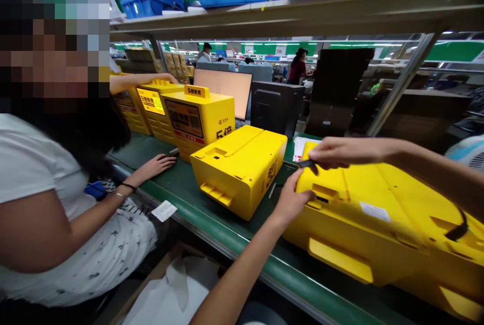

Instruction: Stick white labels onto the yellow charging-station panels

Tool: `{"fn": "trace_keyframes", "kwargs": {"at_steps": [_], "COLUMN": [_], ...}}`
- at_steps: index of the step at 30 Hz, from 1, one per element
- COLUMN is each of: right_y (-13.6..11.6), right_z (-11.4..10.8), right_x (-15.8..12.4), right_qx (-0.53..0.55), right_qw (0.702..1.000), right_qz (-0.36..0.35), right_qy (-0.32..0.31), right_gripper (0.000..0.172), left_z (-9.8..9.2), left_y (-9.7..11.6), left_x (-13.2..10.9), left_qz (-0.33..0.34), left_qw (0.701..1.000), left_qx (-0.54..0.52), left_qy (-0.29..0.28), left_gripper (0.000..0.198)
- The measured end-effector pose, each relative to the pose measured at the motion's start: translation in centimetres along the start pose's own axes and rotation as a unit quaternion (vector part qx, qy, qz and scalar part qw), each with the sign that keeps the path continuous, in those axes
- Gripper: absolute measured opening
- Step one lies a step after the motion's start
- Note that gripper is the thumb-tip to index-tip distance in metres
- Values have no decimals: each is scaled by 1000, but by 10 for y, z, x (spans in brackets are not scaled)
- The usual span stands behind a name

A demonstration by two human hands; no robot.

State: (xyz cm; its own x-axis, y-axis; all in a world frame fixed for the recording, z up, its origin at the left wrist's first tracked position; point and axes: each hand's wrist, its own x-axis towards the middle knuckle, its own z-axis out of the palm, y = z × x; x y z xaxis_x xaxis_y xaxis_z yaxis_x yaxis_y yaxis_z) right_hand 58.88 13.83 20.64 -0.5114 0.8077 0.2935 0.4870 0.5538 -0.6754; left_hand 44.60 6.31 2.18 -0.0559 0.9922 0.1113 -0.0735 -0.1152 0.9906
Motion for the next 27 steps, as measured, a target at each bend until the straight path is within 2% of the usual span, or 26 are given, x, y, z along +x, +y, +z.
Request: {"fn": "trace_keyframes", "kwargs": {"at_steps": [1,3,5,7,9,13,16,20,27], "right_y": [16,42,54,52,41,21,16,18,19], "right_z": [4,6,3,2,7,31,41,39,40], "right_x": [-4,-10,-16,-22,-27,-34,-33,-26,-27], "right_qx": [-45,-178,-299,-359,-379,-419,-448,-439,-403], "right_qw": [993,944,885,858,845,844,839,834,845], "right_qz": [-12,-35,-51,-41,-29,-15,-13,-15,-9], "right_qy": [-106,-275,-352,-365,-375,-333,-308,-335,-351], "right_gripper": [41,39,40,38,37,30,27,25,30], "left_z": [0,0,0,-1,-1,-1,-1,-1,-1], "left_y": [1,1,0,-3,-4,-4,-2,-1,2], "left_x": [-1,-1,0,3,5,7,5,3,1], "left_qz": [0,-1,-1,0,1,3,5,-2,5], "left_qw": [1000,1000,1000,1000,1000,1000,1000,1000,1000], "left_qx": [5,11,9,3,-4,-11,-14,-19,7], "left_qy": [5,10,9,5,0,-3,0,-1,16], "left_gripper": [84,84,85,86,86,87,86,85,81]}}
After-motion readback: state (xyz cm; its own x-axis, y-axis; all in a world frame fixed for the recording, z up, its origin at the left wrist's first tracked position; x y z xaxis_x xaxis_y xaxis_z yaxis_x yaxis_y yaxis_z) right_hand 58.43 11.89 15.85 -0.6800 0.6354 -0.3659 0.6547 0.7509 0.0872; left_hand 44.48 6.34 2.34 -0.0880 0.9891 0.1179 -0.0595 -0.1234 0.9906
